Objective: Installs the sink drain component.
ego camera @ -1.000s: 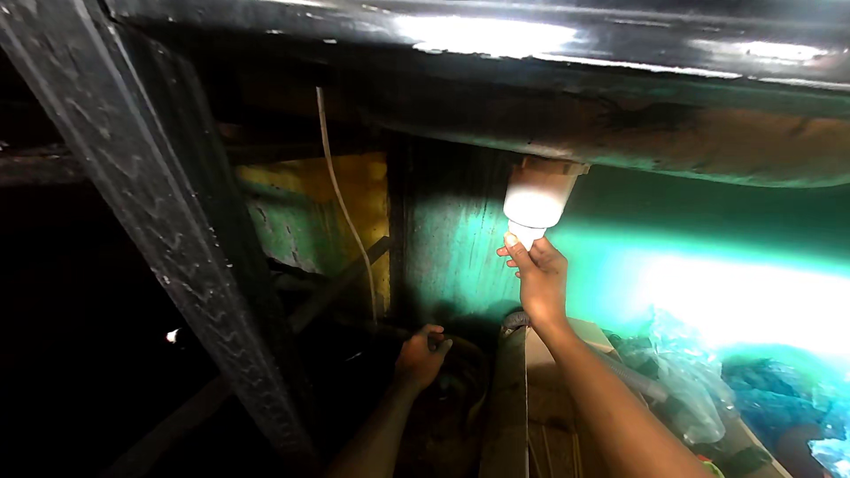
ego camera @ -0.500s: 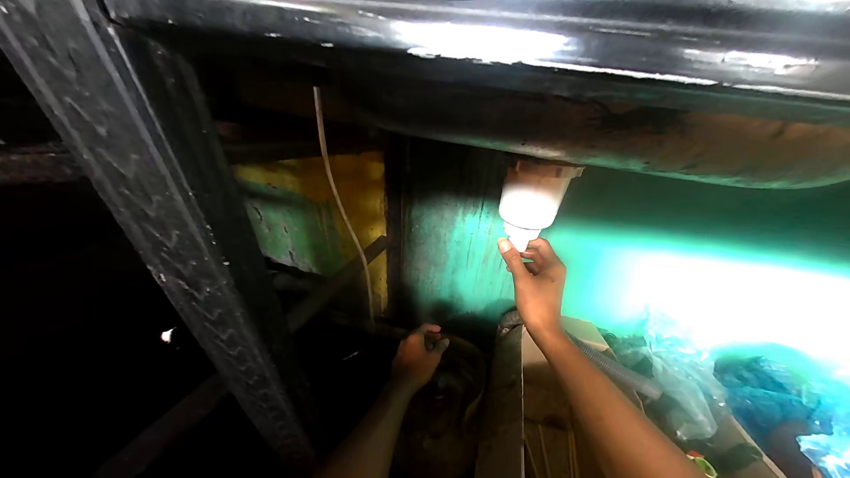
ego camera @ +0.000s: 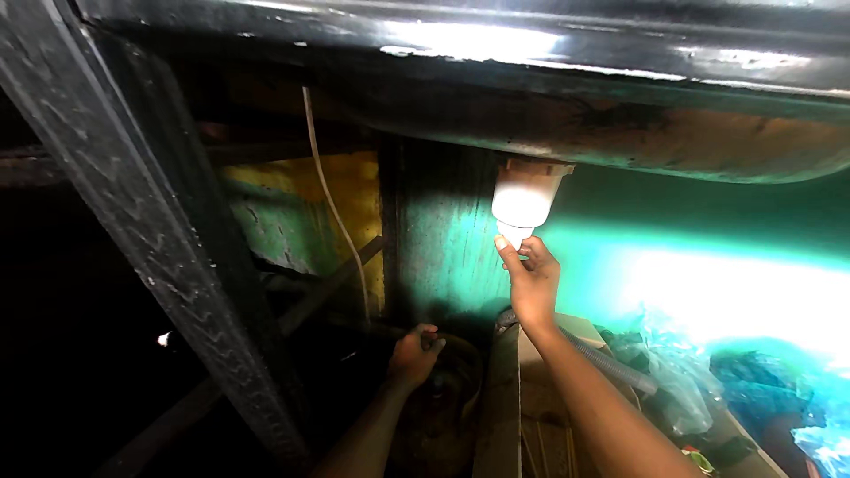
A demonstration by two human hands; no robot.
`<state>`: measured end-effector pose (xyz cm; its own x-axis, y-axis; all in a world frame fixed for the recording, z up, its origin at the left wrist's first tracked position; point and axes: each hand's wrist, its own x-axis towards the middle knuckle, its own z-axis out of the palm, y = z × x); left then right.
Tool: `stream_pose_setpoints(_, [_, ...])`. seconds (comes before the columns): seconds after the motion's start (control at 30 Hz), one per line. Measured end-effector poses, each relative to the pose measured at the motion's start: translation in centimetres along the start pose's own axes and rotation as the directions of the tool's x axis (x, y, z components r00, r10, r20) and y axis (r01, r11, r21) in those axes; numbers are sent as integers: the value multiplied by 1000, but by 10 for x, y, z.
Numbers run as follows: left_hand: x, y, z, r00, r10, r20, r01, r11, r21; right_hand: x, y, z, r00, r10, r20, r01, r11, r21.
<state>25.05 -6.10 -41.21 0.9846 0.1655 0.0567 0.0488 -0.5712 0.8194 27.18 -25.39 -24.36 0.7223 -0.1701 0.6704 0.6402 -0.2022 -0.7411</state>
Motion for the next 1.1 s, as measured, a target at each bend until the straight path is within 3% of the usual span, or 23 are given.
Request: stream_pose_setpoints(1.1, [3,1,0,1000,0,-5,0,1000,0,3,-3,-1,1000,10,-14,-10,1000,-20])
